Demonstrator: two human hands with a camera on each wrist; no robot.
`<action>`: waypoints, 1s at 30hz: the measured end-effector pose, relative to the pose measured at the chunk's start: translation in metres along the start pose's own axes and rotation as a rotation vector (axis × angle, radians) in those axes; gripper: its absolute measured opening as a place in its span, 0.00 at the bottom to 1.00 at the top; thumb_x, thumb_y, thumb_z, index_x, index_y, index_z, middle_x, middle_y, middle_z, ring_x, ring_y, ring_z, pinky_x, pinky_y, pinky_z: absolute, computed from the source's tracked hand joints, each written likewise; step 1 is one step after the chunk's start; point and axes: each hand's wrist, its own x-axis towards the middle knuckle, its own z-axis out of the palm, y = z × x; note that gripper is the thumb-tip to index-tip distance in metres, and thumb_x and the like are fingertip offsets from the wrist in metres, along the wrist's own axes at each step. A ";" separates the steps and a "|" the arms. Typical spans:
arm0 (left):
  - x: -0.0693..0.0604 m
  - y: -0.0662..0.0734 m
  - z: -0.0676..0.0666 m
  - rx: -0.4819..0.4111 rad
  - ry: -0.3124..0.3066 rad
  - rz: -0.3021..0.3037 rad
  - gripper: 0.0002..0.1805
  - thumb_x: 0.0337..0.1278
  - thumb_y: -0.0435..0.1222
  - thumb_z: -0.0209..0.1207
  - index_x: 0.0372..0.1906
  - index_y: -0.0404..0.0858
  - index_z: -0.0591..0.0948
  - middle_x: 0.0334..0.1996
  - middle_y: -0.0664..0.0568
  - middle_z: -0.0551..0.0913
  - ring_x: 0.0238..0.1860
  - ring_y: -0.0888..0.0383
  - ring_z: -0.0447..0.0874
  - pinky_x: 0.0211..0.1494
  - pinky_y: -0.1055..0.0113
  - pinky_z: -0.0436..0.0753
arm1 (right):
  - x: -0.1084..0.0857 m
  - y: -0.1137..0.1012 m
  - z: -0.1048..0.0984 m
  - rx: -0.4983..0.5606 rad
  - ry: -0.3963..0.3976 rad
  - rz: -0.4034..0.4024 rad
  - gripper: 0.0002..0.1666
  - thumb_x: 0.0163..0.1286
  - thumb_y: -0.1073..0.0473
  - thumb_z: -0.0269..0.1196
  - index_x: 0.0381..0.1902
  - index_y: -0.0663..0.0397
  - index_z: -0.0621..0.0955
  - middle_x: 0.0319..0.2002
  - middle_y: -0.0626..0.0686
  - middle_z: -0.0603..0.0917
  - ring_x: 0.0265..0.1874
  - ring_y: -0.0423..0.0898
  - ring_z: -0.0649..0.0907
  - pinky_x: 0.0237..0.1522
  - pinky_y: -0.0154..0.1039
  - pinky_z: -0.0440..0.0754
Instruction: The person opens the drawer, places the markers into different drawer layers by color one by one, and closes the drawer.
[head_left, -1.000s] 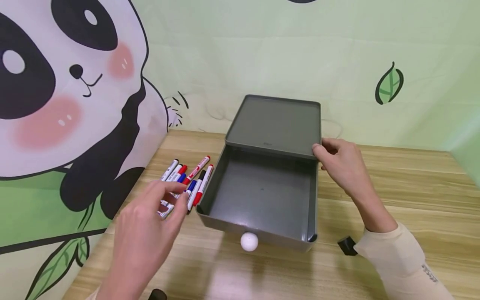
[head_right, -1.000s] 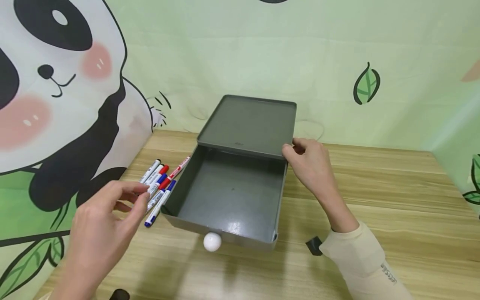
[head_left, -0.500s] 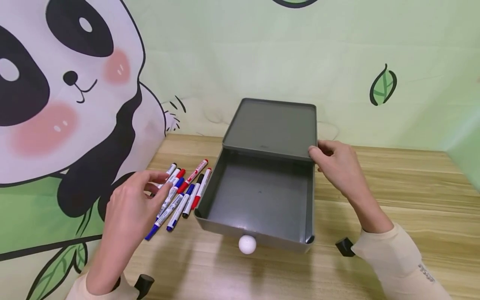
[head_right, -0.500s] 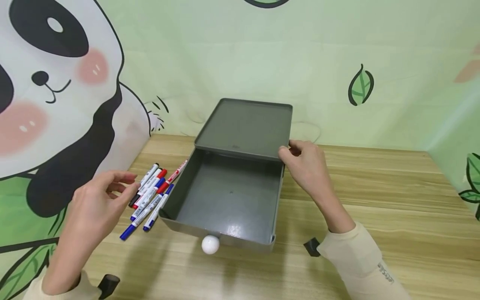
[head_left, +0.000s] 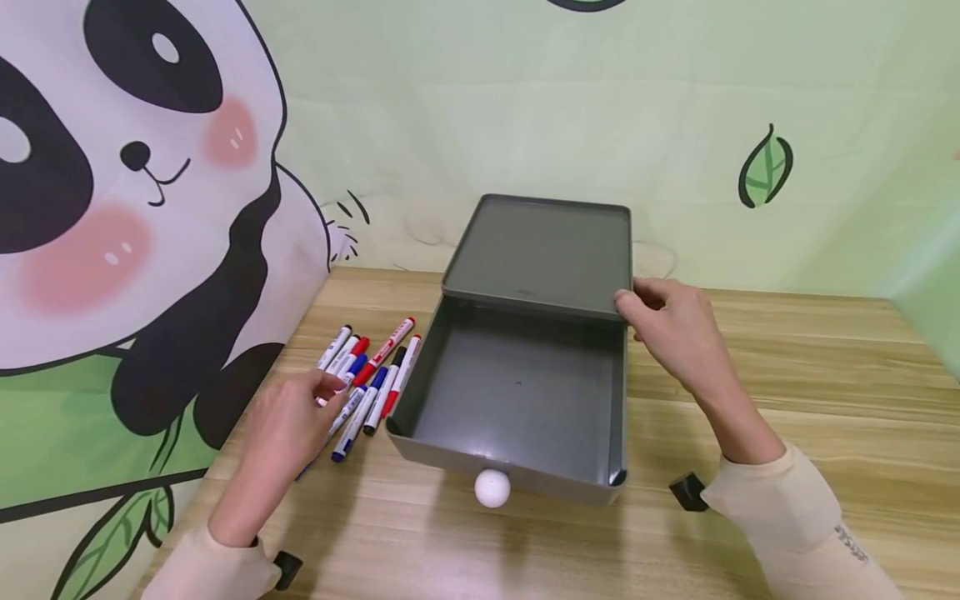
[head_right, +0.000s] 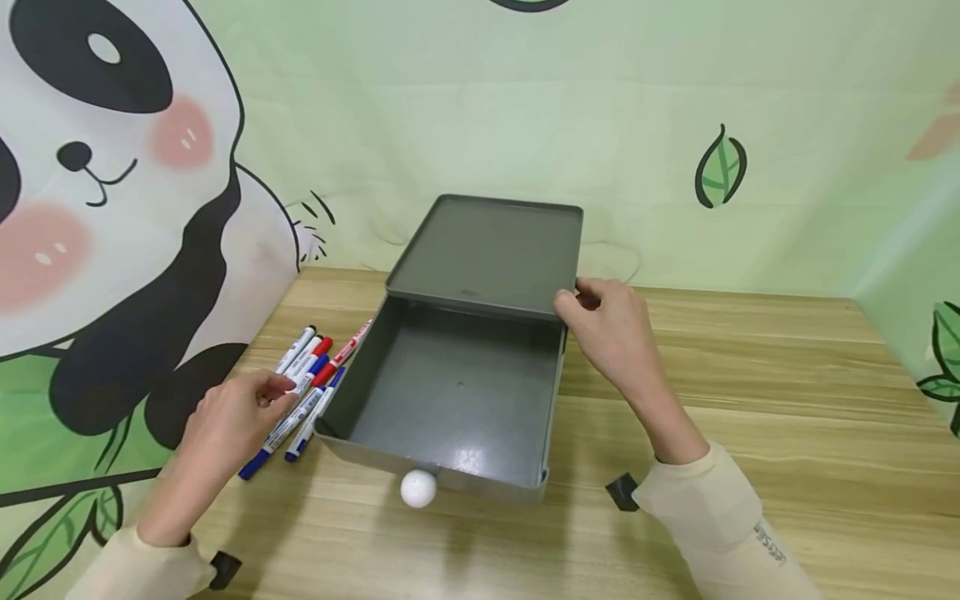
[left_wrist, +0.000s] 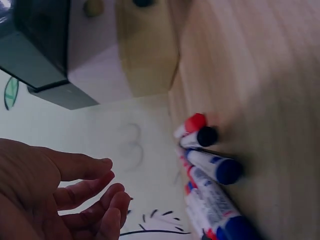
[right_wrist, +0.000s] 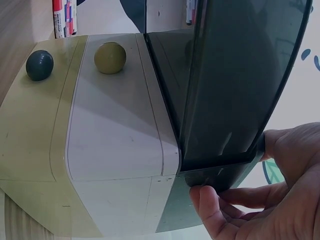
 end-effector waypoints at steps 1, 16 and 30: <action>0.000 -0.003 0.003 0.008 -0.013 -0.006 0.10 0.63 0.36 0.66 0.44 0.34 0.89 0.37 0.43 0.89 0.37 0.43 0.85 0.35 0.50 0.77 | 0.000 0.000 0.000 0.000 0.000 -0.001 0.20 0.76 0.49 0.54 0.31 0.57 0.82 0.28 0.55 0.80 0.28 0.51 0.82 0.32 0.37 0.82; 0.000 -0.025 0.024 0.136 -0.138 -0.083 0.10 0.63 0.37 0.68 0.41 0.34 0.87 0.35 0.40 0.85 0.34 0.40 0.83 0.29 0.48 0.76 | 0.000 0.000 0.000 -0.001 -0.002 0.002 0.20 0.76 0.50 0.54 0.31 0.57 0.82 0.27 0.54 0.80 0.27 0.50 0.82 0.32 0.39 0.82; 0.001 -0.030 0.030 0.148 -0.177 -0.093 0.08 0.62 0.35 0.67 0.41 0.33 0.86 0.36 0.37 0.84 0.31 0.44 0.80 0.27 0.50 0.75 | 0.000 0.001 0.000 0.006 0.000 0.021 0.20 0.76 0.49 0.54 0.40 0.57 0.86 0.32 0.56 0.82 0.29 0.50 0.82 0.32 0.39 0.82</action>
